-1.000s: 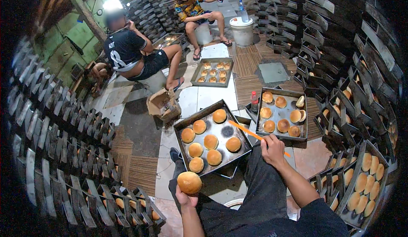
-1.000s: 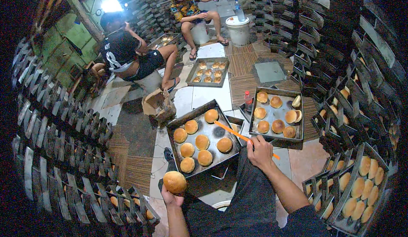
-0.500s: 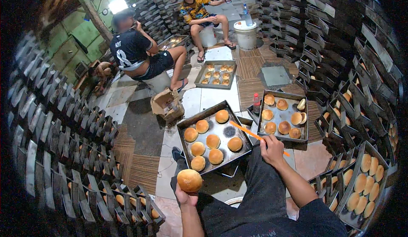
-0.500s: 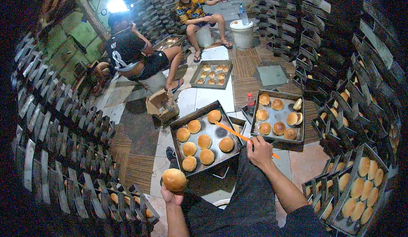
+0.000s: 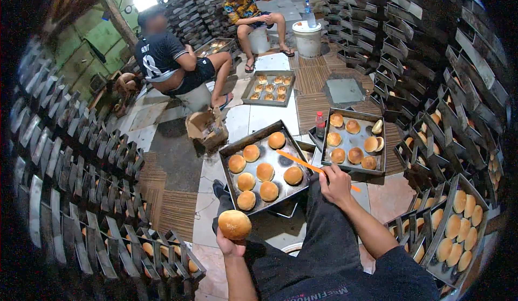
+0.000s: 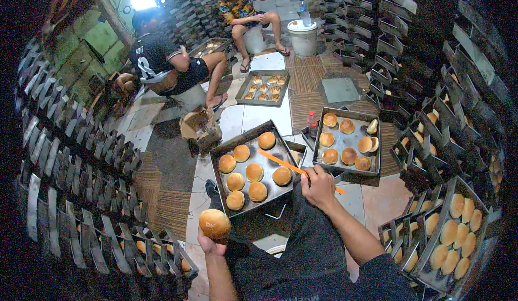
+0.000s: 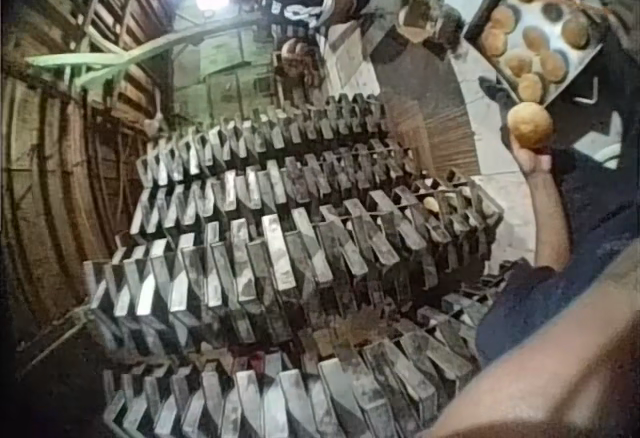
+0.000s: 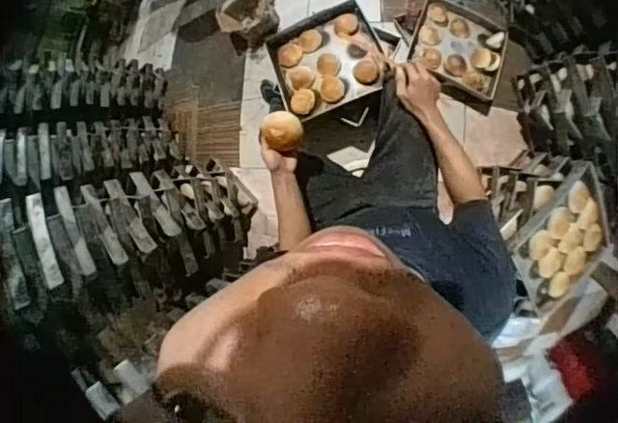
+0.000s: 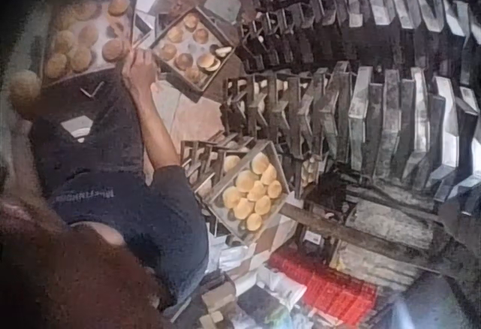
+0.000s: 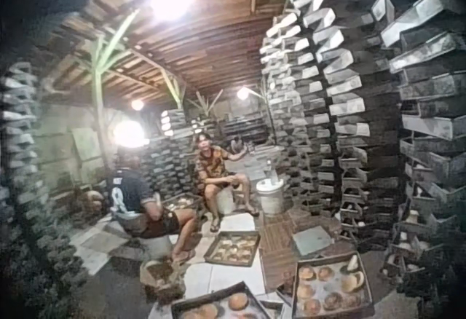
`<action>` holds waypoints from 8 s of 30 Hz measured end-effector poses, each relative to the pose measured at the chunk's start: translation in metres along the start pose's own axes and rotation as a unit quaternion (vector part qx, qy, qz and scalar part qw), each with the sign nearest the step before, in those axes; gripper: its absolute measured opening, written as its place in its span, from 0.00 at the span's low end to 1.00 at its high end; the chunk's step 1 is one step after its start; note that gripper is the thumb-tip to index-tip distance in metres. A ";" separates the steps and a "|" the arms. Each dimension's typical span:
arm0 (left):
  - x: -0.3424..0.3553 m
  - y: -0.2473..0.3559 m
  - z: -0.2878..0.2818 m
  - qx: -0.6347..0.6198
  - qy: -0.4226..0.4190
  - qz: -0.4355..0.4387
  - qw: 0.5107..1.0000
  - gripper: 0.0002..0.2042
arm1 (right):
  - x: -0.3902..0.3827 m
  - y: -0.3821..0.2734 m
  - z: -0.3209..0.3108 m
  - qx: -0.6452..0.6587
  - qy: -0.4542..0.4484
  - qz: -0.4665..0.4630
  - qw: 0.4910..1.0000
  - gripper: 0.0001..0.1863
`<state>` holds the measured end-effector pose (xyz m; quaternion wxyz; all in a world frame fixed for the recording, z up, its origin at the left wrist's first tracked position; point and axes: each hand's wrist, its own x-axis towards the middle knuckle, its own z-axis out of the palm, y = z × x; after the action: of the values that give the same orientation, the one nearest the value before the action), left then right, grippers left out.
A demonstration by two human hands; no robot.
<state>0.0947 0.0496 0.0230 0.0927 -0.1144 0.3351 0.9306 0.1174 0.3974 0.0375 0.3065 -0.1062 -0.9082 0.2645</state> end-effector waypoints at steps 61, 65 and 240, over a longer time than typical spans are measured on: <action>0.218 0.023 -0.003 0.173 0.144 0.012 0.974 0.24 | 0.164 0.065 0.252 0.105 -0.360 -0.035 0.927 0.12; 0.223 0.025 -0.007 0.116 0.169 -0.019 0.979 0.24 | 0.164 0.066 0.253 0.097 -0.372 -0.034 0.923 0.12; -0.065 -0.083 0.016 0.111 0.021 -0.181 0.977 0.15 | 0.046 -0.067 -0.102 0.017 -0.592 -0.251 0.765 0.14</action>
<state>0.1756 0.1162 0.0027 0.2651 -0.1818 0.4119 0.8527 0.1410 0.3996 0.1656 -0.2351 0.3088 -0.8987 0.2043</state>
